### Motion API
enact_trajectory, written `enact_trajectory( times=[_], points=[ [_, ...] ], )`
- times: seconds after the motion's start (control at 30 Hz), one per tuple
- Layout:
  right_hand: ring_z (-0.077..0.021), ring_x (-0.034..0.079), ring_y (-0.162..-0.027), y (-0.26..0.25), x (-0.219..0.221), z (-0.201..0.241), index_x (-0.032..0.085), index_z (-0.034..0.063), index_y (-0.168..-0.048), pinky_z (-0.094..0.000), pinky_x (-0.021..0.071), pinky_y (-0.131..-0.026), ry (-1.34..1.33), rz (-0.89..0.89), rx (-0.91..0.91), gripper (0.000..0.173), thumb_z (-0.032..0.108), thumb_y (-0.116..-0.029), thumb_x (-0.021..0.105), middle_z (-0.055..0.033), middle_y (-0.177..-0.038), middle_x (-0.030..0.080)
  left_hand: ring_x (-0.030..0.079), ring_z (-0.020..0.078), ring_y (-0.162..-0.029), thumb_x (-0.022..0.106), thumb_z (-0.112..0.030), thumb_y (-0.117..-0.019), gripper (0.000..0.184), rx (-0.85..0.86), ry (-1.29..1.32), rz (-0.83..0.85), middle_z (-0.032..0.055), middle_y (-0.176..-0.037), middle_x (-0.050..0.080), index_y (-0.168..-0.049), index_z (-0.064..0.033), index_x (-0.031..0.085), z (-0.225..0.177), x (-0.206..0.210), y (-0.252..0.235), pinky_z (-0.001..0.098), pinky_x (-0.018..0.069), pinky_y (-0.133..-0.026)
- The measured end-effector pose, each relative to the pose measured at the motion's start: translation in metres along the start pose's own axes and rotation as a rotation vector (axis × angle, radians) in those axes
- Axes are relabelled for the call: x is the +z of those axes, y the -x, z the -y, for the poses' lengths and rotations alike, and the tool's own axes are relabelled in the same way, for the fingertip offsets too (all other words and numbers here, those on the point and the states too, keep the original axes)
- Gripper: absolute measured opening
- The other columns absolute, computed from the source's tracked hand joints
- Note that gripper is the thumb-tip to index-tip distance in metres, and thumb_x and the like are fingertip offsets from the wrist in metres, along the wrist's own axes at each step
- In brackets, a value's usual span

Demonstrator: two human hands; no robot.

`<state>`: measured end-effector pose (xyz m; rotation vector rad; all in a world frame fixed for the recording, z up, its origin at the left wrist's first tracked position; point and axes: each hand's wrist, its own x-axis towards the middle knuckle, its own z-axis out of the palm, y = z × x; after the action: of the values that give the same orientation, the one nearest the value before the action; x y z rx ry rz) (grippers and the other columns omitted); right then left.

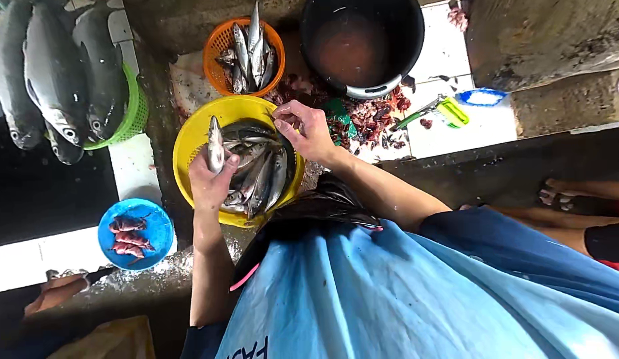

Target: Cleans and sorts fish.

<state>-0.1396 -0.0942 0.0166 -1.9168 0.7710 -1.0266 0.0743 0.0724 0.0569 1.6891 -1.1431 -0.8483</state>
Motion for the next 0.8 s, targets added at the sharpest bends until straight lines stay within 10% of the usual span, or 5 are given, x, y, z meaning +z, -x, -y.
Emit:
enact_trajectory(
  times=[0.2, 0.33, 0.5, 0.8],
  points=[
    [-0.0152, 0.069, -0.074, 0.019, 0.003, 0.015, 0.065, -0.0035, -0.123, -0.0355, 0.0622, -0.069, -0.316, 0.149, 0.127, 0.027, 0.013, -0.1010, 0.062, -0.0102, -0.094, 0.072, 0.066, 0.0200, -0.076, 0.061, -0.049, -0.1007, 0.042, 0.106, -0.370, 0.084, 0.0096, -0.089, 0.068, -0.115, -0.0100, 0.068, 0.008, 0.026, 0.001, 0.0451, 0.0559, -0.071],
    [-0.0155, 0.065, -0.076, 0.054, 0.020, 0.017, 0.056, -0.0042, -0.132, -0.0341, 0.0584, -0.066, -0.254, -0.200, 0.129, 0.037, 0.013, -0.0997, 0.058, -0.0134, -0.107, 0.069, 0.070, 0.0319, -0.079, 0.058, -0.047, -0.1030, 0.046, 0.076, -0.450, 0.027, 0.0171, -0.093, 0.070, -0.129, -0.0090, 0.061, 0.020, 0.058, 0.008, 0.0578, 0.0577, -0.070],
    [-0.0190, 0.064, -0.091, 0.093, 0.018, 0.026, 0.054, 0.0021, -0.131, -0.0383, 0.0590, -0.078, -0.124, -0.205, -0.020, 0.035, 0.018, -0.1000, 0.052, -0.0126, -0.112, 0.062, 0.067, 0.0149, -0.073, 0.059, -0.040, -0.1026, 0.043, 0.136, -0.231, -0.283, 0.0071, -0.088, 0.069, -0.122, -0.0028, 0.064, 0.016, 0.099, 0.022, 0.0378, 0.0600, -0.067],
    [-0.0174, 0.064, -0.093, 0.083, -0.006, 0.104, 0.048, 0.0122, -0.138, -0.0380, 0.0580, -0.081, -0.193, -0.075, -0.069, 0.043, 0.032, -0.1015, 0.057, -0.0085, -0.113, 0.062, 0.068, 0.0072, -0.082, 0.052, -0.051, -0.1041, 0.054, 0.154, -0.059, -0.149, 0.0027, -0.095, 0.072, -0.122, -0.0032, 0.067, -0.058, 0.073, 0.053, 0.0310, 0.0608, -0.075]
  ],
)
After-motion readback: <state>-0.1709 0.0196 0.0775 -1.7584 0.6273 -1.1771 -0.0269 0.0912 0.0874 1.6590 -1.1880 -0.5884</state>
